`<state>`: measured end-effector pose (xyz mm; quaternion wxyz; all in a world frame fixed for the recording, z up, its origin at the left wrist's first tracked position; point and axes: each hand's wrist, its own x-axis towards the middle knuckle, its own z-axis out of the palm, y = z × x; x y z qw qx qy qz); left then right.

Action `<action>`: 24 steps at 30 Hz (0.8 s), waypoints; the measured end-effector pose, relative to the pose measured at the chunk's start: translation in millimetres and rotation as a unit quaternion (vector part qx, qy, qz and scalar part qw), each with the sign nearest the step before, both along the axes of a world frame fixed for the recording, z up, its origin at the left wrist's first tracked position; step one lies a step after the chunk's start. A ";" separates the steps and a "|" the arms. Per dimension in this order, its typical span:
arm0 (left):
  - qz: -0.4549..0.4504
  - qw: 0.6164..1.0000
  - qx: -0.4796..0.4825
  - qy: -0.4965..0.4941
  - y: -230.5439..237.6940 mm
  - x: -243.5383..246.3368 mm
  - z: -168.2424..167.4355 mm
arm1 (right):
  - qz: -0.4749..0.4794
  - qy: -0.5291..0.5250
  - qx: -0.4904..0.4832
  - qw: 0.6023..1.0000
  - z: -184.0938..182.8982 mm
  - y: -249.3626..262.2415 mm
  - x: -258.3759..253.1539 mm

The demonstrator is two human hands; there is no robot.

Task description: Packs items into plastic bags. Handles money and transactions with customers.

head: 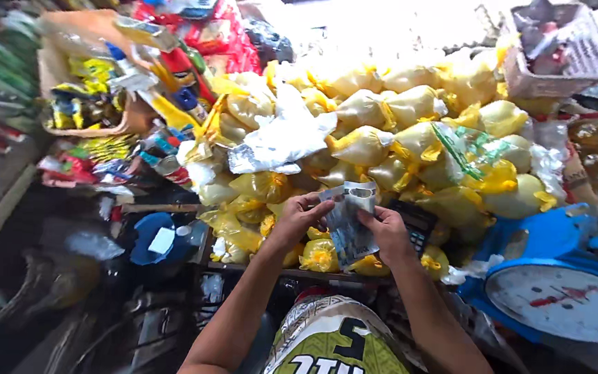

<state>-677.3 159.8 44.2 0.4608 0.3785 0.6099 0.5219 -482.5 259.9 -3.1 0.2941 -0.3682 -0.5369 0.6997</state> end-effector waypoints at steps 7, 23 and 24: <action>0.161 0.987 0.014 -0.004 -47.4 -16.9 -12.8 | 0.112 -0.004 0.009 0.994 2.5 -9.0 -55.4; 0.455 0.888 0.025 0.067 -263.7 -234.5 -5.7 | 0.486 -0.107 0.132 0.857 19.7 -109.0 -211.6; 0.542 0.838 0.033 0.048 -291.4 -267.6 -7.4 | 0.498 -0.111 0.116 0.852 19.3 -113.7 -217.6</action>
